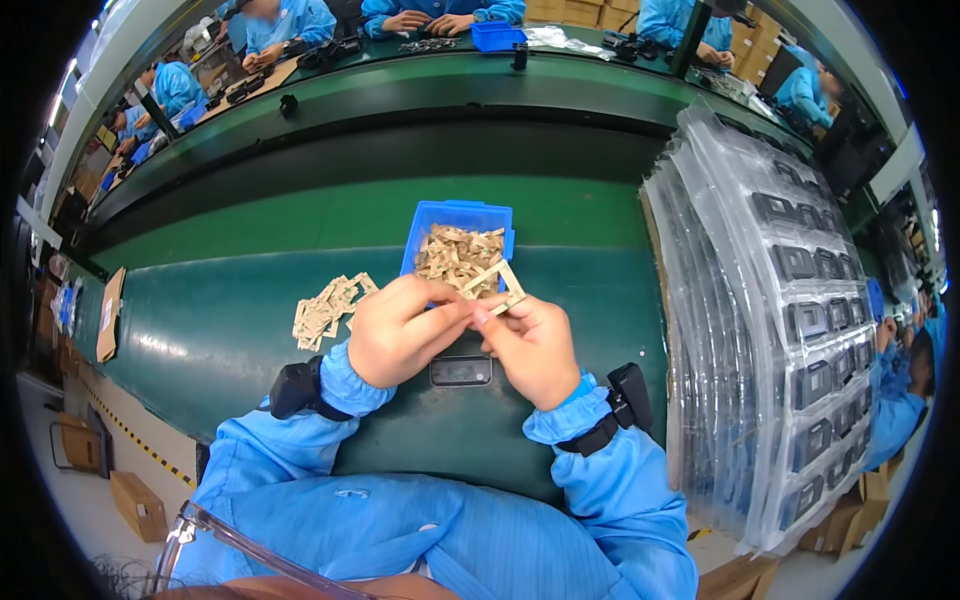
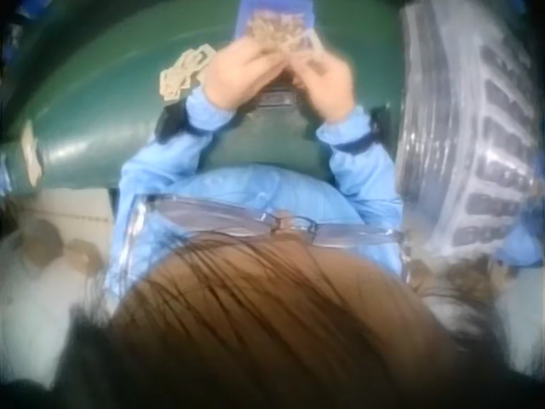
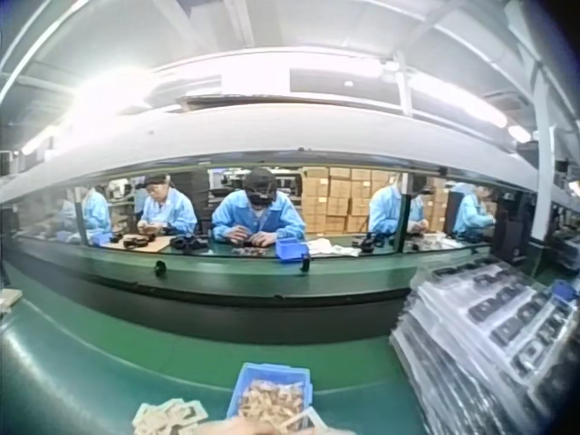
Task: The person is assembling small electronic components on a factory assembly line.
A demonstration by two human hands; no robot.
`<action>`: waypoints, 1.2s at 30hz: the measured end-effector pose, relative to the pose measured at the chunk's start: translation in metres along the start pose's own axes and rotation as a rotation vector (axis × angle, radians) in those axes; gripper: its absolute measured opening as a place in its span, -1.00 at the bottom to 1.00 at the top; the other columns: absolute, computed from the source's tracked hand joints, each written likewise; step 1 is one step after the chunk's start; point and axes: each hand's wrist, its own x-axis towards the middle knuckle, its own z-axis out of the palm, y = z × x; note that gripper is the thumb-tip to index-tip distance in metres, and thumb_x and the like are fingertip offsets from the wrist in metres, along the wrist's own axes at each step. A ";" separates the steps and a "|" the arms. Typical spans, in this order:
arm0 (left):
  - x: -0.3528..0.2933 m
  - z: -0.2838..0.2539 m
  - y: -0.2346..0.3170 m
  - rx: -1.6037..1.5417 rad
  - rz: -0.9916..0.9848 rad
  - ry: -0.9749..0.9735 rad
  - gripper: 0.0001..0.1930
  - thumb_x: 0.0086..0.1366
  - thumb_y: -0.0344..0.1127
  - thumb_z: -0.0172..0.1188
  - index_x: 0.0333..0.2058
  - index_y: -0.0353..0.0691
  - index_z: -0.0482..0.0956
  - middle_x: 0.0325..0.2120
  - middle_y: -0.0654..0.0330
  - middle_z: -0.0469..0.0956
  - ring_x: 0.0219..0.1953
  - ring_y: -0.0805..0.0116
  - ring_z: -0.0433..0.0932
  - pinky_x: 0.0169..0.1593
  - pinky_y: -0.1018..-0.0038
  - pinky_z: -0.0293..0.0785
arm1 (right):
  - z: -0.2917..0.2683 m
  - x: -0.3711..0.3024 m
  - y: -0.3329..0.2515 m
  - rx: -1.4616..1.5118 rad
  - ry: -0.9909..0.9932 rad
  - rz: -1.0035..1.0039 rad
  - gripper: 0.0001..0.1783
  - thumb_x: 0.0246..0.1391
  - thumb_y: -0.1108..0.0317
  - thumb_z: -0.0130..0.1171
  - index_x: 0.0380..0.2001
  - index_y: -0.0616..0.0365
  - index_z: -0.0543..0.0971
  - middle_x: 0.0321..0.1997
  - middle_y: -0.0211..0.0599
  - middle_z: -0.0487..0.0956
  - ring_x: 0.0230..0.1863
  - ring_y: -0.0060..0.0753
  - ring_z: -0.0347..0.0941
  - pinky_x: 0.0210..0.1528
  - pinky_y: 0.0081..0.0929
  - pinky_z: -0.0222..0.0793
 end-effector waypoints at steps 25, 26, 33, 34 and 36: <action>-0.005 0.009 0.002 -0.318 -0.437 -0.093 -0.85 0.23 -0.40 0.28 -0.30 -0.25 0.49 -0.39 0.09 0.53 -0.39 0.15 0.61 -0.35 0.27 0.53 | 0.002 0.005 -0.001 -0.309 0.116 -0.345 -0.82 0.01 0.51 0.39 -0.28 0.29 0.65 -0.34 -0.22 0.66 -0.29 -0.44 0.63 -0.26 -0.50 0.56; -0.002 0.006 0.005 -0.350 -0.463 -0.078 -0.89 0.26 -0.44 0.24 -0.30 -0.27 0.48 -0.41 0.09 0.53 -0.43 0.13 0.60 -0.36 0.28 0.51 | 0.000 0.006 0.001 -0.492 0.092 -0.506 -0.76 -0.05 0.54 0.41 -0.25 0.30 0.65 -0.27 -0.14 0.67 -0.23 -0.31 0.65 -0.20 -0.43 0.58; -0.003 0.010 0.013 -0.432 -0.471 -0.119 -0.89 0.25 -0.52 0.20 -0.26 -0.31 0.48 -0.36 0.07 0.51 -0.40 0.18 0.56 -0.33 0.35 0.48 | -0.004 0.007 0.005 -0.762 0.084 -0.785 -0.71 -0.08 0.61 0.37 -0.20 0.30 0.67 -0.23 -0.06 0.70 -0.24 -0.08 0.69 -0.18 -0.34 0.62; -0.004 0.010 0.012 -0.360 -0.426 -0.110 -0.88 0.25 -0.51 0.20 -0.25 -0.31 0.47 -0.35 0.06 0.51 -0.40 0.14 0.57 -0.33 0.32 0.49 | -0.004 0.007 0.005 -0.747 0.076 -0.780 -0.72 -0.06 0.62 0.36 -0.20 0.30 0.68 -0.25 -0.05 0.70 -0.27 -0.12 0.70 -0.20 -0.38 0.62; -0.005 0.010 0.006 -0.290 -0.381 -0.101 -0.88 0.26 -0.51 0.20 -0.25 -0.31 0.47 -0.34 0.04 0.51 -0.40 0.11 0.57 -0.32 0.30 0.50 | -0.003 0.003 0.006 -0.675 0.111 -0.646 -0.77 0.00 0.62 0.34 -0.21 0.32 0.68 -0.26 -0.06 0.71 -0.28 -0.21 0.70 -0.22 -0.43 0.61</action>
